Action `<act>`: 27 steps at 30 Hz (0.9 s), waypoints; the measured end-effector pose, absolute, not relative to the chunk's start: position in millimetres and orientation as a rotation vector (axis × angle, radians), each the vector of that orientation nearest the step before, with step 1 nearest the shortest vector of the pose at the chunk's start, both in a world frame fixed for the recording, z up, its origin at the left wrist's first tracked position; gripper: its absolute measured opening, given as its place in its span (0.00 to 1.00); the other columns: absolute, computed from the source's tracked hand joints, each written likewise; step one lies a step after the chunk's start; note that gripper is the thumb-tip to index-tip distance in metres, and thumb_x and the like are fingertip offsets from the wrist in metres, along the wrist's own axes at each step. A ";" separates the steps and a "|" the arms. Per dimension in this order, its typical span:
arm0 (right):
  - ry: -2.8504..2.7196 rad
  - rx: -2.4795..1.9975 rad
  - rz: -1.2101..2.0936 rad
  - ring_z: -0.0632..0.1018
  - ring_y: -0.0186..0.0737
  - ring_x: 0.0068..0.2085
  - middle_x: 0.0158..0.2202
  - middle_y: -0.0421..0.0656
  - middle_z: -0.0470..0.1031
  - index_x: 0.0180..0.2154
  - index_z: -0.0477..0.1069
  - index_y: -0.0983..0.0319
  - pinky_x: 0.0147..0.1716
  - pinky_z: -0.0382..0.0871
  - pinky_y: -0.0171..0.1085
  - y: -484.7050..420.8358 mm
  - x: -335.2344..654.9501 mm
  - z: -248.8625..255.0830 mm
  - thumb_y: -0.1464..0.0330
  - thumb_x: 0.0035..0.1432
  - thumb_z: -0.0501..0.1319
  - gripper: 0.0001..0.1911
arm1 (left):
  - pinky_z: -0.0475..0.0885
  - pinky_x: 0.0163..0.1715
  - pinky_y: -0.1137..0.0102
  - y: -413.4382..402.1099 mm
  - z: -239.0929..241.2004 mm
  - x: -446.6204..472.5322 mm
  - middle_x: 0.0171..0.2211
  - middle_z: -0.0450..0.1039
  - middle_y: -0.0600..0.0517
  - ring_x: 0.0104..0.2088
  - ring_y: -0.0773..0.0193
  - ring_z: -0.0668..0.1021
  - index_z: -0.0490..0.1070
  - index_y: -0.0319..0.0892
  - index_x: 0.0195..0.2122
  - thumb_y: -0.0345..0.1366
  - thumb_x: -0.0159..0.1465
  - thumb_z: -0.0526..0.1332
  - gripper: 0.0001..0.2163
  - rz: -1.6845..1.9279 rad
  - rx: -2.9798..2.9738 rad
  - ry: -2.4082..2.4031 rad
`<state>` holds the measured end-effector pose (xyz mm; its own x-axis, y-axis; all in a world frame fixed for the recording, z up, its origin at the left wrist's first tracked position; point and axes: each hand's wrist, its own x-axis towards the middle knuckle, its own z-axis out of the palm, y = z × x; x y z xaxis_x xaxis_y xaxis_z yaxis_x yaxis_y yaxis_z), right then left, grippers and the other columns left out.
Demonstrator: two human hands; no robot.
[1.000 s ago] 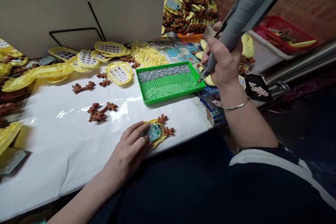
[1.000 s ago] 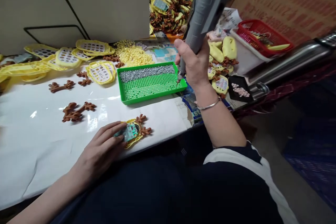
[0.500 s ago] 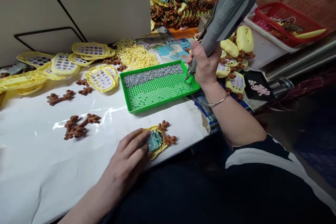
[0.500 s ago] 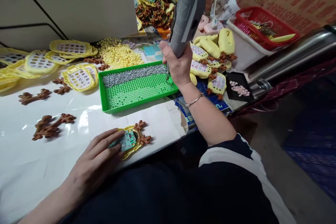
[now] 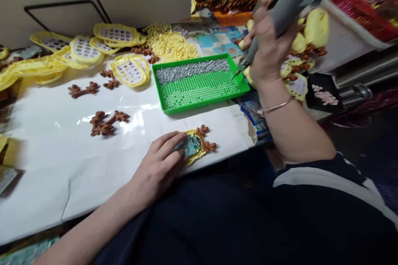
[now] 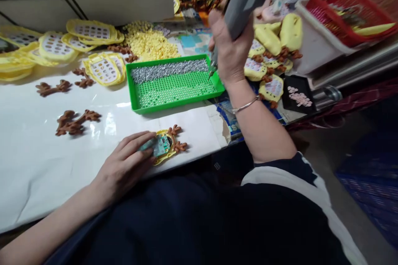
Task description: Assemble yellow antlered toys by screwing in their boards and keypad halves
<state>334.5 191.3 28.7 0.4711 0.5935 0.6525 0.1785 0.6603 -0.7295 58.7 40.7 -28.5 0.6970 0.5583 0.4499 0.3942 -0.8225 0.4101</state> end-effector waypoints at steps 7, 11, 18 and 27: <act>-1.156 -0.702 0.441 0.65 0.30 0.16 0.16 0.30 0.60 0.30 0.60 0.55 0.16 0.58 0.35 134.5 274.5 63.8 0.51 0.52 0.60 0.16 | 0.73 0.51 0.56 41.4 -29.5 56.6 0.51 0.73 0.37 0.55 0.49 0.70 0.68 0.36 0.35 0.25 0.63 0.60 0.02 0.808 2.572 0.734; -1.177 -0.740 0.716 0.66 0.28 0.16 0.19 0.31 0.64 0.27 0.63 0.57 0.16 0.58 0.34 93.5 243.1 62.9 0.50 0.56 0.59 0.18 | 0.72 0.51 0.55 41.4 -29.0 56.5 0.50 0.73 0.37 0.55 0.49 0.70 0.69 0.37 0.35 0.25 0.63 0.59 0.02 0.816 2.539 0.715; -1.138 -0.639 1.056 0.64 0.27 0.16 0.18 0.32 0.64 0.20 0.63 0.59 0.15 0.55 0.35 79.5 228.4 46.0 0.53 0.41 0.71 0.23 | 0.72 0.52 0.55 42.2 -29.6 55.6 0.51 0.73 0.37 0.56 0.49 0.69 0.70 0.36 0.34 0.26 0.62 0.59 0.02 0.793 2.550 0.709; -1.150 -0.694 1.032 0.63 0.27 0.18 0.18 0.32 0.61 0.19 0.59 0.59 0.18 0.59 0.34 77.3 222.3 46.1 0.67 0.47 0.66 0.16 | 0.73 0.51 0.55 42.7 -30.0 56.0 0.50 0.74 0.38 0.55 0.49 0.70 0.70 0.37 0.34 0.26 0.63 0.59 0.02 0.810 2.561 0.713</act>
<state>222.3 77.3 46.1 0.0658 0.9171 0.3932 -0.2921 0.3945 -0.8712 56.0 42.7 -30.0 0.7084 0.5607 0.4286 0.3539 -0.8077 0.4716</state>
